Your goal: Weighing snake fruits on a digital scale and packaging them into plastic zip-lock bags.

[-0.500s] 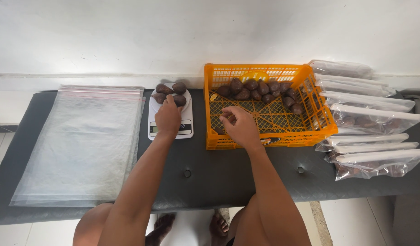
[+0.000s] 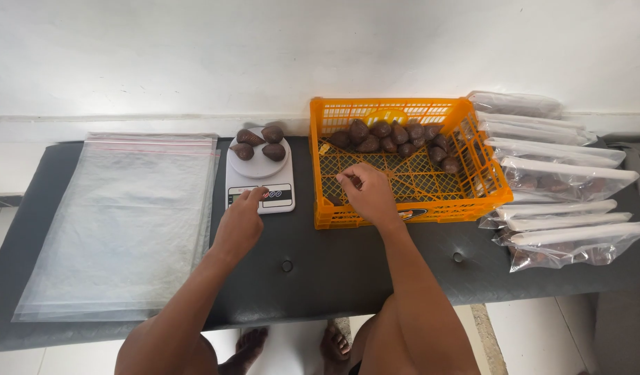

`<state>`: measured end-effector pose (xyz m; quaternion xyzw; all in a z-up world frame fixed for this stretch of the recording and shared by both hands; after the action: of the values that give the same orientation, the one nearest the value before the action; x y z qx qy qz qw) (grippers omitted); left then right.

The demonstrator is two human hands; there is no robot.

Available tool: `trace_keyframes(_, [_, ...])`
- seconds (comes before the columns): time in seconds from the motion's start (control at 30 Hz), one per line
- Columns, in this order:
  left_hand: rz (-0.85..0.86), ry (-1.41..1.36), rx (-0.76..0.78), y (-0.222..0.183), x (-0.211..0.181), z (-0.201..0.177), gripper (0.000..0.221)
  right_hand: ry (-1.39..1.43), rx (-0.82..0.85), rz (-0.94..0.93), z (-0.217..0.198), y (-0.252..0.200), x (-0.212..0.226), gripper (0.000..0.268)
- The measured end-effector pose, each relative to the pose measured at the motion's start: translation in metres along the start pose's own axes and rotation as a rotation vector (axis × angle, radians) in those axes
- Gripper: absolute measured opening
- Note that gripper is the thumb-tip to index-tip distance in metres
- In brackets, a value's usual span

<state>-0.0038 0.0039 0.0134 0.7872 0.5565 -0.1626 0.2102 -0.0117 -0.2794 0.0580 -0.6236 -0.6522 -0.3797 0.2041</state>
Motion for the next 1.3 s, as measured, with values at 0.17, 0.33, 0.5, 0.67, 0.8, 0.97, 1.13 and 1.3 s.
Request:
trace_keyframes(0.17, [0.015, -0.192, -0.114, -0.022, 0.007, -0.021, 0.046, 0.041, -0.051, 0.048, 0.016, 0.006, -0.034, 0.037])
trace_keyframes(0.33, [-0.128, -0.355, -0.134, -0.022, 0.009, -0.028, 0.028, 0.042, -0.07, 0.131, 0.002, 0.003, 0.006, 0.022])
trace_keyframes(0.5, [-0.027, -0.335, -0.208, -0.014, 0.01, -0.034, 0.053, -0.094, 0.06, 0.382, 0.001, 0.031, 0.01, 0.033])
trace_keyframes(0.67, [-0.022, -0.309, -0.257, -0.011, 0.006, -0.045, 0.037, -0.323, 0.161, 0.246, 0.025, 0.098, -0.025, 0.031])
trace_keyframes(0.8, [0.008, -0.265, -0.269, -0.01, 0.004, -0.051, 0.031, -0.569, 0.273, 0.131, 0.049, 0.135, -0.044, 0.04])
trace_keyframes(0.97, [-0.045, -0.269, -0.261, -0.005, 0.001, -0.06, 0.029, -0.808, 0.261, 0.126, 0.084, 0.133, -0.077, 0.042])
trace_keyframes(1.13, [-0.06, -0.264, -0.244, 0.001, 0.003, -0.057, 0.028, -0.948, 0.229, 0.048, 0.079, 0.127, -0.056, 0.032])
trace_keyframes(1.3, [-0.076, -0.242, -0.208, -0.004, 0.001, -0.055, 0.027, -0.925, 0.275, 0.086, 0.076, 0.126, -0.061, 0.032])
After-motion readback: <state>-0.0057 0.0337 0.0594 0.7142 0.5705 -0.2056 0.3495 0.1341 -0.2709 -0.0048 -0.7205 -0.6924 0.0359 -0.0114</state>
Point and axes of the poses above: each hand's wrist, its own y-axis towards the middle knuckle, its own z-axis out of the palm, x = y × z, the point moved 1 cm from there along y, towards the middle knuckle, and after that the axes turned 3 degrees about -x, right-handed, at the moved point
